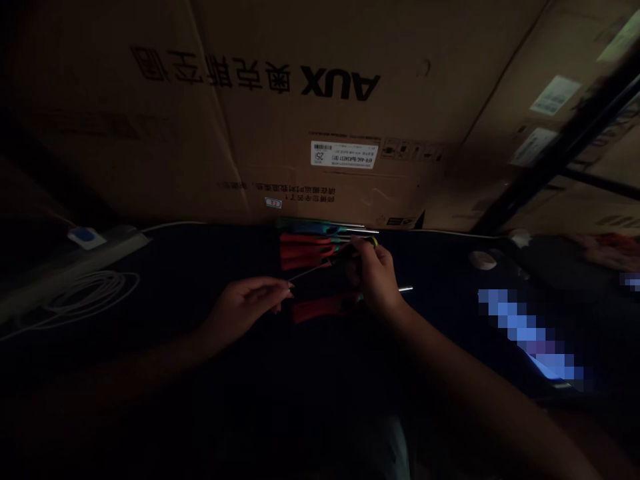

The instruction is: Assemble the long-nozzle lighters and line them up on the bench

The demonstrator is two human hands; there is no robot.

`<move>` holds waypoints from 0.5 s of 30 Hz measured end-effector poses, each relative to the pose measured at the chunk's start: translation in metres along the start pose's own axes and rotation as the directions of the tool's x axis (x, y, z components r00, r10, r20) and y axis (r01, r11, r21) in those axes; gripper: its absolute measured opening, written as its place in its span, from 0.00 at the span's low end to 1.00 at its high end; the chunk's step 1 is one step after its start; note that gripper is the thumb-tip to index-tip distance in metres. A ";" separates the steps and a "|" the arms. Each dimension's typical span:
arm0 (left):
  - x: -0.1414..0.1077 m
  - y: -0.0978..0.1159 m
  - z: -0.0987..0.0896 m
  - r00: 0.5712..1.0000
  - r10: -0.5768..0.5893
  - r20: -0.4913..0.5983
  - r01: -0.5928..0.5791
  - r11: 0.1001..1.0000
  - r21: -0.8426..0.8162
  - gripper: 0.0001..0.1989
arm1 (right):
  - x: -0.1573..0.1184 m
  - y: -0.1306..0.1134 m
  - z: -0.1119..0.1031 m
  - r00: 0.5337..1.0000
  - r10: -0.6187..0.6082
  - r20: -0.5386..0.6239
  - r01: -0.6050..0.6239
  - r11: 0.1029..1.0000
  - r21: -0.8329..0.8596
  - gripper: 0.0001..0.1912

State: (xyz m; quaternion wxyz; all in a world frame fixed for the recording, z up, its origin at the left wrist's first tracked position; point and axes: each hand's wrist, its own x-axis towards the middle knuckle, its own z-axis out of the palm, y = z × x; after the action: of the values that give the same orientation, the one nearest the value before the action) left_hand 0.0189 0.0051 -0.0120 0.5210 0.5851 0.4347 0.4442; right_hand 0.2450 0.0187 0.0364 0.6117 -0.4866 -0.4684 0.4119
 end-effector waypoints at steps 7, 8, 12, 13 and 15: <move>0.001 -0.005 0.000 0.999 0.043 -0.022 -0.043 0.999 0.014 0.12 | -0.001 0.001 0.000 0.998 0.054 0.029 -0.056 0.997 0.062 0.21; 0.001 -0.005 -0.001 0.998 0.054 -0.025 -0.053 0.998 0.038 0.11 | 0.000 0.003 0.001 0.998 0.060 0.027 -0.062 0.995 0.073 0.22; -0.001 -0.002 -0.002 0.994 0.106 -0.026 -0.102 0.988 0.112 0.08 | 0.002 0.006 0.001 0.997 0.077 0.003 -0.077 0.993 0.087 0.21; -0.001 -0.001 -0.002 0.993 0.119 -0.026 -0.115 0.987 0.113 0.08 | 0.002 0.005 0.001 0.997 0.080 0.000 -0.080 0.993 0.086 0.21; -0.002 0.001 -0.001 0.990 0.139 -0.025 -0.136 0.985 0.106 0.07 | 0.001 0.002 0.001 0.997 0.082 0.011 -0.082 0.994 0.077 0.21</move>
State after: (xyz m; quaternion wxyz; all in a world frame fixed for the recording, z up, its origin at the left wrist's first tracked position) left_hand 0.0174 0.0036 -0.0116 0.4508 0.6326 0.4243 0.4654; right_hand 0.2437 0.0203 0.0343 0.6107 -0.4800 -0.4341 0.4563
